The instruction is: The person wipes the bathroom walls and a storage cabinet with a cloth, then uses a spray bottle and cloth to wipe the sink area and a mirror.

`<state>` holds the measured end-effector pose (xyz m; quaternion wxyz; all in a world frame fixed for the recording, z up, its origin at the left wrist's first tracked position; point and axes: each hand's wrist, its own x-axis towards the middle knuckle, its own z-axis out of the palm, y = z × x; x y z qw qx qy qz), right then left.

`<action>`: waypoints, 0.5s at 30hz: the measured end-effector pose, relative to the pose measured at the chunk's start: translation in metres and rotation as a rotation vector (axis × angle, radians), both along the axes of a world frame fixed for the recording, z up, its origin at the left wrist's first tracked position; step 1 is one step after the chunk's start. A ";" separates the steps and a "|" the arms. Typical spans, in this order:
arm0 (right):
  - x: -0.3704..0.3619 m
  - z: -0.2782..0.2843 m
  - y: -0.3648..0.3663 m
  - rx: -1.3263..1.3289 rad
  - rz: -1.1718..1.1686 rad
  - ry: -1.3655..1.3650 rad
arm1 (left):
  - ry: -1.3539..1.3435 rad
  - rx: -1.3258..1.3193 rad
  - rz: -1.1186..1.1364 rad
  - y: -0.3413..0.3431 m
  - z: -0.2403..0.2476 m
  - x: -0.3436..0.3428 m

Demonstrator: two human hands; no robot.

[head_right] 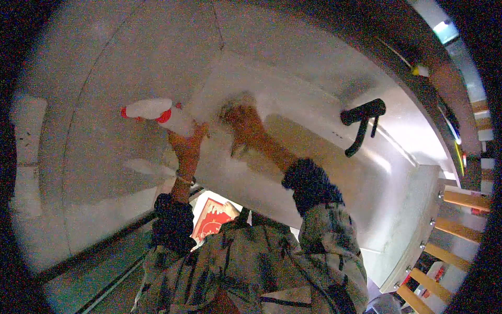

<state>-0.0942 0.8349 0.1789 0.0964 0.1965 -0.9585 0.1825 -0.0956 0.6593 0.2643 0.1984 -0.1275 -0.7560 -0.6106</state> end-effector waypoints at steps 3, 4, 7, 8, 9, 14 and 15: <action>-0.083 0.019 0.060 0.226 -0.250 0.381 | -0.373 0.299 -0.144 0.020 0.014 -0.006; -0.112 0.034 0.070 0.298 -0.326 0.423 | -0.397 0.350 -0.138 0.024 0.026 -0.005; -0.158 0.061 0.103 0.360 -0.466 0.607 | -0.217 0.257 -0.054 0.037 0.031 -0.004; -0.165 0.069 0.094 0.334 -0.432 0.553 | -0.019 0.087 0.066 0.036 0.026 -0.003; -0.168 0.076 0.085 0.310 -0.398 0.499 | -0.020 0.088 0.064 0.034 0.022 0.000; -0.076 0.055 0.006 0.287 -0.028 0.324 | 0.163 -0.128 0.086 0.004 0.068 0.023; -0.065 0.061 0.007 0.293 -0.037 0.328 | -0.131 -0.080 0.056 -0.002 0.072 0.036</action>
